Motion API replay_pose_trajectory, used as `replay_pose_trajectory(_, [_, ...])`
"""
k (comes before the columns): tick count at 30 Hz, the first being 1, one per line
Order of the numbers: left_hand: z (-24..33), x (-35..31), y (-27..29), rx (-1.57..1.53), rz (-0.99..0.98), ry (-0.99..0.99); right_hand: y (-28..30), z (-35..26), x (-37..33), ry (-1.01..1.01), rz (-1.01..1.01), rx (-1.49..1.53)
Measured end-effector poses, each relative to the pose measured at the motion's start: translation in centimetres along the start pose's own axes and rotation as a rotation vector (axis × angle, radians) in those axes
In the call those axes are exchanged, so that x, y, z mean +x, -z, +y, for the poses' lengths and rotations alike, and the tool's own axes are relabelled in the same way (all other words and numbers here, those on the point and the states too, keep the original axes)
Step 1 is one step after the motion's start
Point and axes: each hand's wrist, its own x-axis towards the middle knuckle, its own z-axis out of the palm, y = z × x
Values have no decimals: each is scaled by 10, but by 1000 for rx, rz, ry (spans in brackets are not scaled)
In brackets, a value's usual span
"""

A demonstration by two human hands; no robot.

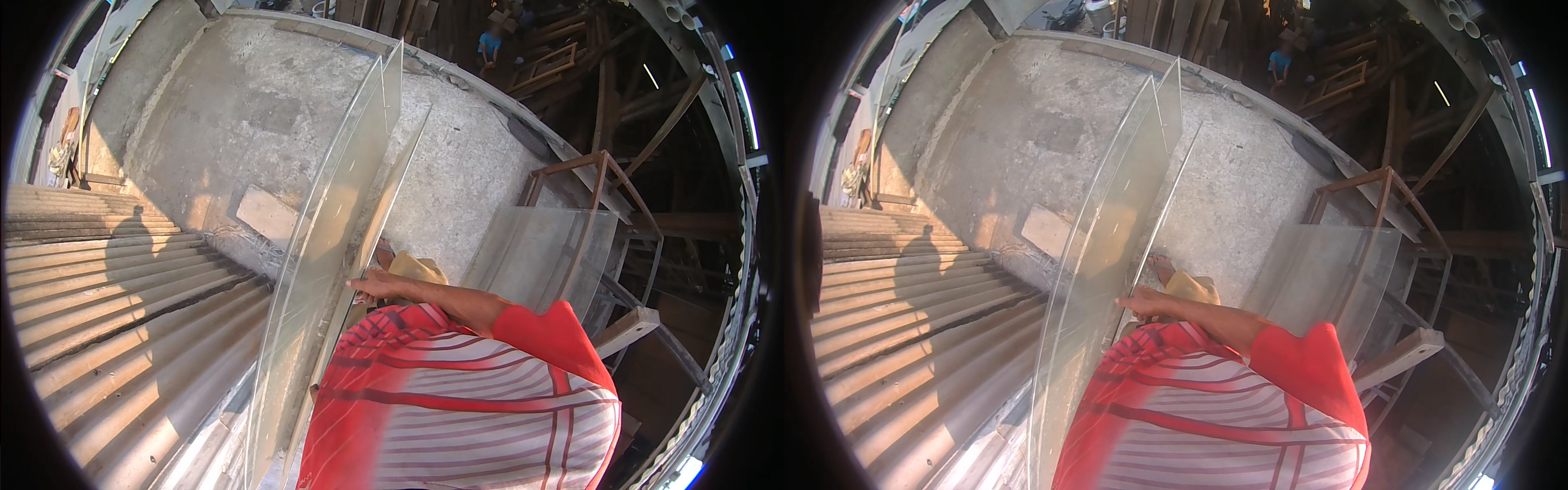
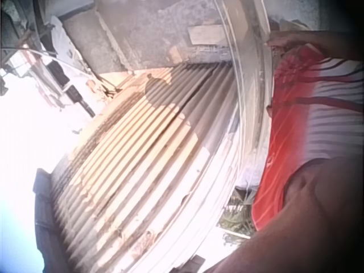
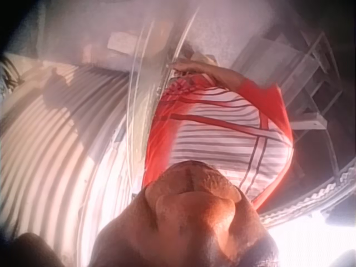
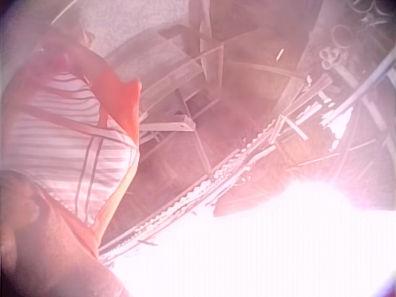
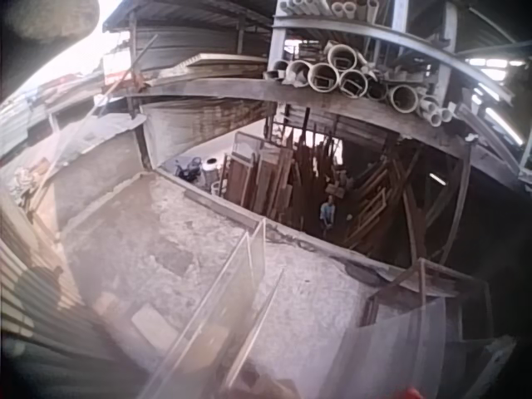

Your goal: The person organizes and moves several large sheets of glass in a storage area, then uses a yellow measuring tape to measure the length of one sheet while another person watches.

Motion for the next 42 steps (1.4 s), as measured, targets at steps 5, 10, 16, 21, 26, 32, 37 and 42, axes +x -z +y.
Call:
replay_pose_trajectory(5, [-2, -3, 0, -5, 0, 12, 5, -17, -12, -50, -62, -58])
replay_pose_trajectory(10, [-8, -12, 8, -68, -6, 21, -6, -16, -17, -109, -167, -77])
replay_pose_trajectory(16, [-3, -77, -59, -170, -36, -126, -41, -24, -14, -136, -381, -228])
replay_pose_trajectory(21, [1, -91, -72, -264, -76, -134, -98, -21, -19, -289, -424, -248])
replay_pose_trajectory(26, [4, -95, -77, -164, 57, -136, -167, -25, -30, -376, -183, 121])
replay_pose_trajectory(32, [23, -141, -64, 0, -46, 32, -194, 8, -2, -287, -43, 269])
replay_pose_trajectory(37, [4, -119, 22, 19, -302, -47, -189, 14, 4, -269, -86, 367])
replay_pose_trajectory(42, [17, -92, 162, -375, -135, 12, -193, 25, -4, -259, -57, 401])
